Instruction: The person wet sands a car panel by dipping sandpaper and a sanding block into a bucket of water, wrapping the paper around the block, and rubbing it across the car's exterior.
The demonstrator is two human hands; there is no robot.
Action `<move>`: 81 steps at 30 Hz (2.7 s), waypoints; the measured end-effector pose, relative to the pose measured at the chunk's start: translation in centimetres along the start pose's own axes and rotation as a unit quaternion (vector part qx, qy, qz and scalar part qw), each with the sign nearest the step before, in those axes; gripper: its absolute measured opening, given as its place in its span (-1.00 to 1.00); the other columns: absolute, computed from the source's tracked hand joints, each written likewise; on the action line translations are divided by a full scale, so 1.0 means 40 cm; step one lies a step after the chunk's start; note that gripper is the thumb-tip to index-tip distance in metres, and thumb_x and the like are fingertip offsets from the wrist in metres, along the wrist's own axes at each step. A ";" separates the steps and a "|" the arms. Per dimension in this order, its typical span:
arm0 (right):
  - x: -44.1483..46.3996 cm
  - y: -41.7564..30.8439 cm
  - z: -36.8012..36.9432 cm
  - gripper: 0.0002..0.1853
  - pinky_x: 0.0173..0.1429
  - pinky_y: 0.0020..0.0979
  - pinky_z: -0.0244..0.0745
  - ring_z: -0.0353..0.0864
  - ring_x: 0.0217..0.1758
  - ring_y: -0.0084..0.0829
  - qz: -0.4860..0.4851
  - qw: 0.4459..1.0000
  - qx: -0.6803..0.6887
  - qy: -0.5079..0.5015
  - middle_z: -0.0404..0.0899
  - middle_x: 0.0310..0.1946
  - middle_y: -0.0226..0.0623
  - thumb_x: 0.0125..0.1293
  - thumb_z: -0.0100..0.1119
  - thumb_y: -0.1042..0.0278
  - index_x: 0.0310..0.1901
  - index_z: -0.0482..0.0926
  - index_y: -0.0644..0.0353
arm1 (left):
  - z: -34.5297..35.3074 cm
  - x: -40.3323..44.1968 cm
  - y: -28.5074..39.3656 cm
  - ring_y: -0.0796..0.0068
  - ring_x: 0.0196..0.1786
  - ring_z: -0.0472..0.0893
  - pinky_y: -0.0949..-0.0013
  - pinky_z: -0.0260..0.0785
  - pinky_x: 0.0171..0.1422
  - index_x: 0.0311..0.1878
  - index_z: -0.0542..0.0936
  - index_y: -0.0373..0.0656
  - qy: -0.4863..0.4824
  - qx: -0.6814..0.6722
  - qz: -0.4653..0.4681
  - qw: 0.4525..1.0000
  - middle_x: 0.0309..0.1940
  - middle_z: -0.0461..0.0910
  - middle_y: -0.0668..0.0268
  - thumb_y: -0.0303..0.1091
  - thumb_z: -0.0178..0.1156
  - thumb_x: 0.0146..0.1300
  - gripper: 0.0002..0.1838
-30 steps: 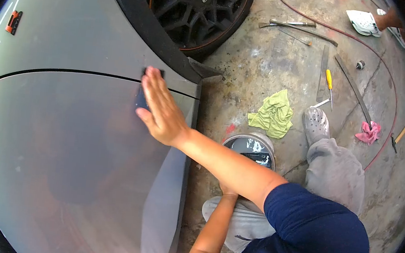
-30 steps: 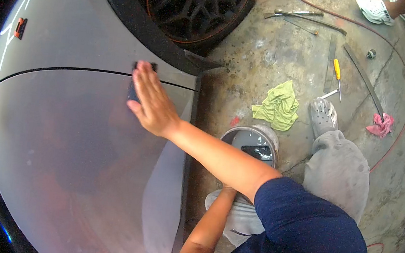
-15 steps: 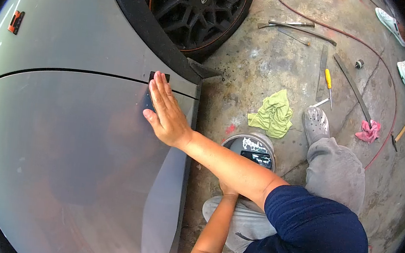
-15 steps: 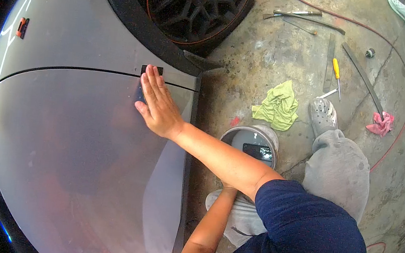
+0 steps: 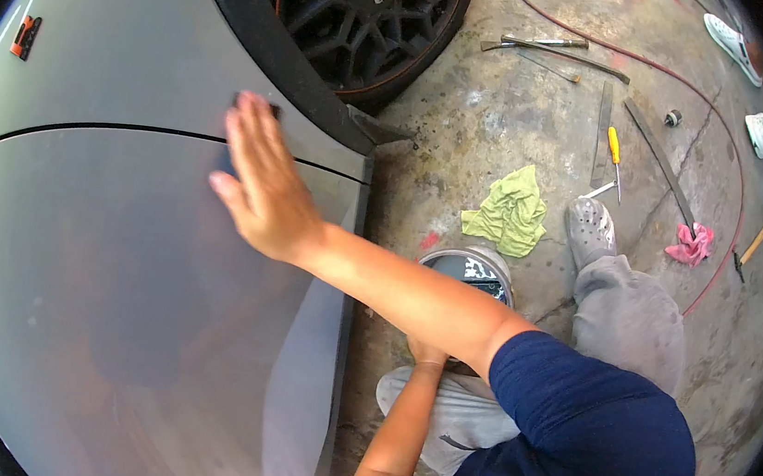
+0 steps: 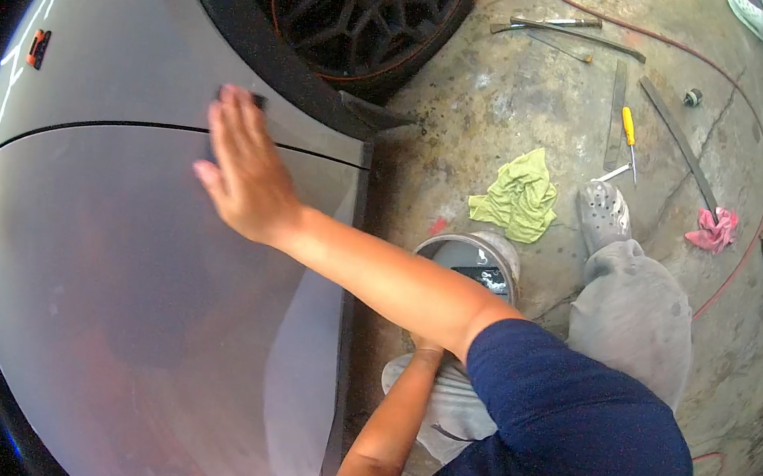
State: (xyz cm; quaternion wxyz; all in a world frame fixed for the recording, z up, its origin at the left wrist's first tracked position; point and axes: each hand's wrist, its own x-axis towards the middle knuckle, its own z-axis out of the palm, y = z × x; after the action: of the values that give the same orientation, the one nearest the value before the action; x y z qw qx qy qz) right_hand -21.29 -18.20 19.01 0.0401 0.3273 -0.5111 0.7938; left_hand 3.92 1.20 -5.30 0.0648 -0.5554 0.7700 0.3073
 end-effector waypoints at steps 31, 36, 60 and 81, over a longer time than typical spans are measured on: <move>0.084 -0.022 -0.025 -0.26 0.78 -0.08 -0.21 -0.13 0.75 -0.02 -0.159 0.977 0.113 -0.083 -0.03 0.65 0.12 0.52 0.01 0.26 0.61 0.02 0.39 | -0.038 -0.008 0.105 -0.05 -0.12 0.74 -0.05 0.57 0.04 -0.11 0.77 -0.14 0.040 0.194 0.128 0.972 -0.18 0.77 0.05 -0.05 0.36 0.17 -0.62; -0.090 0.078 -0.094 -0.29 0.76 -0.08 -0.11 -0.05 0.74 -0.08 -0.104 0.987 0.091 -0.086 -0.02 0.67 0.03 0.52 -0.01 0.30 0.61 0.06 0.35 | -0.033 0.022 0.063 -0.06 0.04 0.72 -0.05 0.54 0.16 0.08 0.74 -0.06 -0.043 0.219 0.057 0.973 -0.01 0.76 0.05 0.08 0.35 0.19 -0.49; -0.110 0.086 -0.120 -0.28 0.77 -0.09 -0.19 -0.09 0.75 -0.07 -0.059 0.991 0.015 -0.120 -0.01 0.66 0.06 0.50 0.06 0.26 0.58 0.11 0.40 | -0.024 0.007 0.043 -0.02 -0.06 0.74 0.01 0.56 0.08 -0.13 0.78 -0.07 0.036 0.194 0.147 0.969 -0.15 0.77 0.05 0.01 0.38 0.15 -0.62; -0.005 -0.042 -0.025 -0.22 0.77 -0.02 -0.27 -0.23 0.77 -0.05 -0.080 0.991 0.065 -0.086 -0.19 0.69 0.06 0.55 -0.02 0.20 0.64 -0.08 0.33 | 0.044 -0.011 -0.085 0.28 0.58 0.32 0.20 0.16 0.65 0.58 0.29 -0.12 -0.035 -0.035 -0.035 0.998 0.56 0.34 0.18 0.11 0.47 0.19 -0.02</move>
State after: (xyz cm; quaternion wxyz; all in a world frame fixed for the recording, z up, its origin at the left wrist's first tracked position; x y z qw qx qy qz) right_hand -20.95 -16.50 19.93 0.0380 0.4363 -0.4319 0.7885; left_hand 6.72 1.85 -7.90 0.0830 -0.5727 0.7361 0.3511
